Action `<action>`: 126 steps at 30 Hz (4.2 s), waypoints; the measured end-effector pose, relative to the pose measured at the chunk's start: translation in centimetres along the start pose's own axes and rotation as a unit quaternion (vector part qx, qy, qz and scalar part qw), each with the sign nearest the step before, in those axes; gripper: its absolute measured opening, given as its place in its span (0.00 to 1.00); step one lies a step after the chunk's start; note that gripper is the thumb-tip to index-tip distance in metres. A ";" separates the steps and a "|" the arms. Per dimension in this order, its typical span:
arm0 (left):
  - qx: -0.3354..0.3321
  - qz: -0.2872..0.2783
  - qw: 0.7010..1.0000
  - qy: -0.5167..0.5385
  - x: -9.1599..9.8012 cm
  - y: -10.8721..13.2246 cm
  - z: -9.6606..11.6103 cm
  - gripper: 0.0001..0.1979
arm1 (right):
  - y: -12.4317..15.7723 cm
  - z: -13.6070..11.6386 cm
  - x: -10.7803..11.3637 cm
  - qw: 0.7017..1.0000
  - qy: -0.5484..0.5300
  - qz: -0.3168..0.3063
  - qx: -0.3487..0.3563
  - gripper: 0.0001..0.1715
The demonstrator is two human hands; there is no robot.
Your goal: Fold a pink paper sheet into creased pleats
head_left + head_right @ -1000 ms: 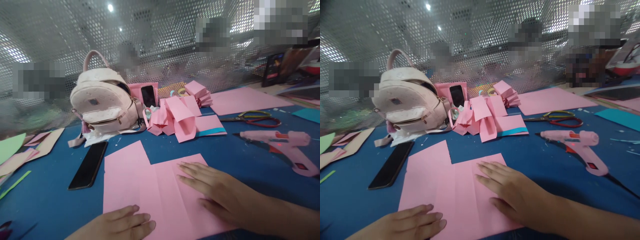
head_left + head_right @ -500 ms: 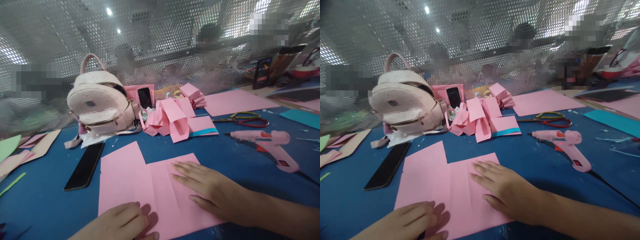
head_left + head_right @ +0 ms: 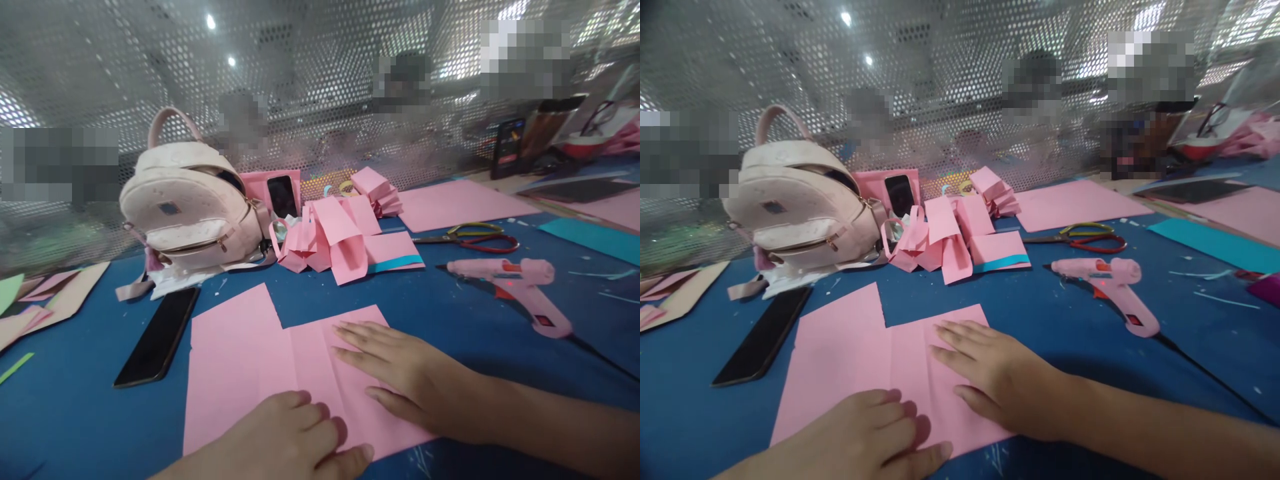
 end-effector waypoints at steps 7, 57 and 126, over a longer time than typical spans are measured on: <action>0.003 -0.092 0.996 -0.003 -0.1 -2.0 -0.1 0.26 | -0.1 0.0 -0.1 0.999 0.003 0.034 0.028 0.29; 0.447 -0.046 0.872 0.195 3.5 -1.9 -8.9 0.09 | 0.0 0.4 0.2 0.999 -0.032 -0.018 -0.013 0.29; 0.518 -0.027 0.681 0.516 -2.3 0.2 -4.4 0.29 | -0.8 3.7 0.4 0.809 -0.427 0.193 -0.354 0.14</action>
Point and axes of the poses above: each hand's wrist, its own y-axis away from the middle knuckle, its own x-axis out of the back of the hand, z = x × y, the point moved 1 cm from there along -y, towards the middle knuckle, and after that the axes turned 8 degrees about z, right-handed, at the moved point
